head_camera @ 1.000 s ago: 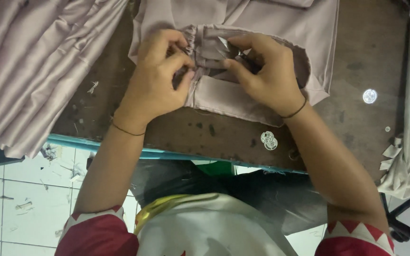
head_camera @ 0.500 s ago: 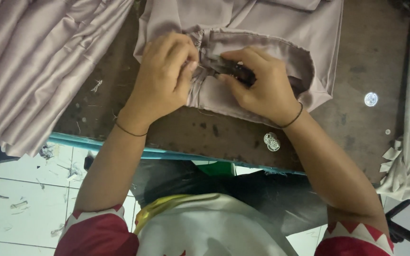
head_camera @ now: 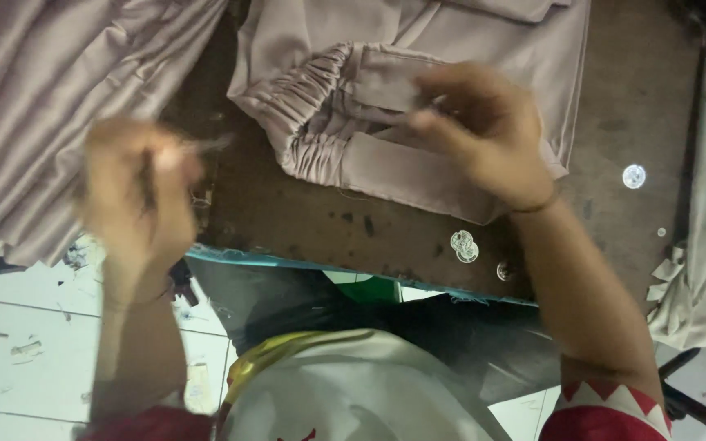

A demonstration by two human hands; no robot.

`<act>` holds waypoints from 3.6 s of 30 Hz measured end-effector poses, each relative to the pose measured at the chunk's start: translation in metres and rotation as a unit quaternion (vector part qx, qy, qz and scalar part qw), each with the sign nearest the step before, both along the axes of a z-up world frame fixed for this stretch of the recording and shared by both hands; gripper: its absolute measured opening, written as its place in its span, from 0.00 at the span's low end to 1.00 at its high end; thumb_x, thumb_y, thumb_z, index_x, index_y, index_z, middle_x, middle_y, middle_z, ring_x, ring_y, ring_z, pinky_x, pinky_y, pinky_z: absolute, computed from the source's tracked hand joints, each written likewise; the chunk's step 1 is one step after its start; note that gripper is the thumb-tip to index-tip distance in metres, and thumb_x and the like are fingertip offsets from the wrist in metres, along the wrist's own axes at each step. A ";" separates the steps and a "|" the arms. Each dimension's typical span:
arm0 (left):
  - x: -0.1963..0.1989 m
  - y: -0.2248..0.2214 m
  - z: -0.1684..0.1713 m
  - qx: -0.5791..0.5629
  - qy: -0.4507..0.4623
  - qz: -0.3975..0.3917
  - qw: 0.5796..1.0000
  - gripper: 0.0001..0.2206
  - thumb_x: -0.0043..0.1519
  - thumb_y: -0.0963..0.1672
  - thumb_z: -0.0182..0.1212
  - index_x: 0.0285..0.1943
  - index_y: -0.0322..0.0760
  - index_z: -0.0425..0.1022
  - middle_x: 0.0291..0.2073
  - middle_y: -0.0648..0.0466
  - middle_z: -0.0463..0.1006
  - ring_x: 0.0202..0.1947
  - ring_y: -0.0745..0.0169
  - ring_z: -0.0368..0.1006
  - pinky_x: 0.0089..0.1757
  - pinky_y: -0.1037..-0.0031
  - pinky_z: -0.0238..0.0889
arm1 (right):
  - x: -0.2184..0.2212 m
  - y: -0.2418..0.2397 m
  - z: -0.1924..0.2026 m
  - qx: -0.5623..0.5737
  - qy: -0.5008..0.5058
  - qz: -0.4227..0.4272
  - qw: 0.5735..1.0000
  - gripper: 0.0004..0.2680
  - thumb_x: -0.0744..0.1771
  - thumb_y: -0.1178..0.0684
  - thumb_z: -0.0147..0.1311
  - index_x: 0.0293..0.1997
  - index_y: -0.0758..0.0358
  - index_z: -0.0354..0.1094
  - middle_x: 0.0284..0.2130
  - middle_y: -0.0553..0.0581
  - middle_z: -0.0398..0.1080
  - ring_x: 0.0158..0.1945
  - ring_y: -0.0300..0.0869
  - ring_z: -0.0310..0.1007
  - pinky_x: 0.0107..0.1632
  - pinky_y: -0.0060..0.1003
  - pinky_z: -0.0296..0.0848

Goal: Trimming loose threads from satin garments using thread snips and folding them

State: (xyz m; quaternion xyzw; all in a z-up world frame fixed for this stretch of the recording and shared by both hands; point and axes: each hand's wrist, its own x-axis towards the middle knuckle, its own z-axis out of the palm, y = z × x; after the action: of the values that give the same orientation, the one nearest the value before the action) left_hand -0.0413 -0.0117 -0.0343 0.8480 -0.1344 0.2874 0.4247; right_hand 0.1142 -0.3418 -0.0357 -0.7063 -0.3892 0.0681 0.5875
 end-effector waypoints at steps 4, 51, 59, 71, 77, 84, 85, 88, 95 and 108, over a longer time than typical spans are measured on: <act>-0.079 0.026 0.046 0.242 0.249 0.100 0.932 0.07 0.77 0.37 0.50 0.48 0.27 0.74 0.40 0.45 0.80 0.35 0.42 0.72 0.44 0.55 0.64 | 0.010 -0.052 0.018 0.023 0.028 -0.184 0.982 0.09 0.73 0.59 0.59 0.58 0.69 0.66 0.46 0.63 0.74 0.45 0.44 0.76 0.49 0.33 0.72; 0.135 -0.166 -0.018 -0.048 0.063 -0.214 0.974 0.03 0.70 0.35 0.55 0.46 0.31 0.68 0.31 0.51 0.76 0.31 0.63 0.79 0.32 0.79 0.69 | 0.009 -0.082 0.013 -0.209 -0.004 -0.064 0.976 0.11 0.70 0.58 0.58 0.56 0.73 0.69 0.47 0.63 0.75 0.49 0.46 0.75 0.50 0.34 0.74; 0.136 -0.167 -0.018 -0.034 0.030 -0.198 0.979 0.01 0.71 0.36 0.56 0.45 0.30 0.69 0.37 0.49 0.73 0.33 0.59 0.66 0.35 0.72 0.61 | 0.007 -0.072 0.009 -0.193 -0.169 -0.065 0.964 0.09 0.69 0.57 0.64 0.51 0.75 0.74 0.43 0.66 0.73 0.44 0.53 0.75 0.48 0.42 0.73; 0.136 -0.167 -0.018 -0.028 0.005 -0.205 0.978 0.01 0.70 0.36 0.55 0.45 0.28 0.70 0.37 0.47 0.75 0.37 0.55 0.72 0.40 0.70 0.66 | 0.006 -0.063 0.008 -0.195 -0.150 -0.068 0.967 0.09 0.69 0.57 0.64 0.50 0.75 0.74 0.42 0.65 0.74 0.43 0.51 0.76 0.46 0.40 0.75; 0.137 -0.164 -0.017 -0.034 0.005 -0.202 0.979 0.01 0.71 0.37 0.55 0.46 0.29 0.71 0.38 0.48 0.75 0.36 0.58 0.70 0.35 0.73 0.62 | 0.007 -0.070 0.009 -0.204 -0.131 -0.092 0.966 0.05 0.69 0.62 0.64 0.48 0.69 0.76 0.38 0.60 0.73 0.36 0.44 0.70 0.39 0.35 0.68; 0.135 -0.129 0.006 -0.108 -0.095 -0.163 0.976 0.10 0.75 0.41 0.47 0.43 0.26 0.67 0.32 0.46 0.67 0.31 0.57 0.60 0.34 0.71 0.56 | 0.013 -0.089 -0.002 -0.174 -0.111 -0.167 0.964 0.08 0.71 0.56 0.62 0.52 0.70 0.72 0.43 0.59 0.71 0.38 0.41 0.67 0.37 0.32 0.64; 0.132 -0.125 0.011 -0.149 -0.089 -0.134 0.976 0.09 0.75 0.41 0.49 0.43 0.26 0.68 0.33 0.44 0.68 0.33 0.53 0.63 0.38 0.67 0.58 | 0.013 -0.089 -0.003 -0.176 -0.097 -0.183 0.962 0.07 0.71 0.56 0.63 0.52 0.68 0.72 0.43 0.57 0.72 0.40 0.41 0.68 0.40 0.32 0.65; 0.137 -0.127 -0.002 -0.139 -0.073 -0.141 0.977 0.06 0.74 0.40 0.50 0.46 0.27 0.68 0.33 0.46 0.70 0.32 0.57 0.65 0.36 0.72 0.61 | 0.021 -0.090 -0.008 -0.136 -0.190 -0.159 0.959 0.09 0.72 0.57 0.58 0.52 0.75 0.70 0.45 0.66 0.71 0.40 0.48 0.71 0.38 0.37 0.71; 0.121 -0.141 0.022 -0.100 -0.047 -0.160 0.981 0.06 0.73 0.38 0.48 0.44 0.27 0.67 0.35 0.48 0.68 0.34 0.58 0.62 0.38 0.70 0.59 | -0.007 -0.068 0.018 -0.101 -0.220 -0.164 0.956 0.09 0.71 0.57 0.56 0.50 0.76 0.70 0.39 0.65 0.70 0.29 0.41 0.61 0.31 0.32 0.61; 0.117 -0.144 0.025 -0.091 -0.061 -0.167 0.980 0.04 0.72 0.38 0.49 0.44 0.28 0.67 0.35 0.47 0.70 0.32 0.58 0.64 0.38 0.70 0.62 | -0.023 -0.045 0.023 -0.152 -0.248 -0.181 0.940 0.09 0.69 0.64 0.70 0.51 0.76 0.73 0.43 0.67 0.72 0.40 0.51 0.75 0.40 0.39 0.75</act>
State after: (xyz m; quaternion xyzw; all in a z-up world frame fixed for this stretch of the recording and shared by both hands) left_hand 0.0756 -0.1560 -0.0091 0.7524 -0.2729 0.2751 0.5326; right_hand 0.0914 -0.3868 -0.0128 -0.8403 -0.3732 -0.1577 0.3602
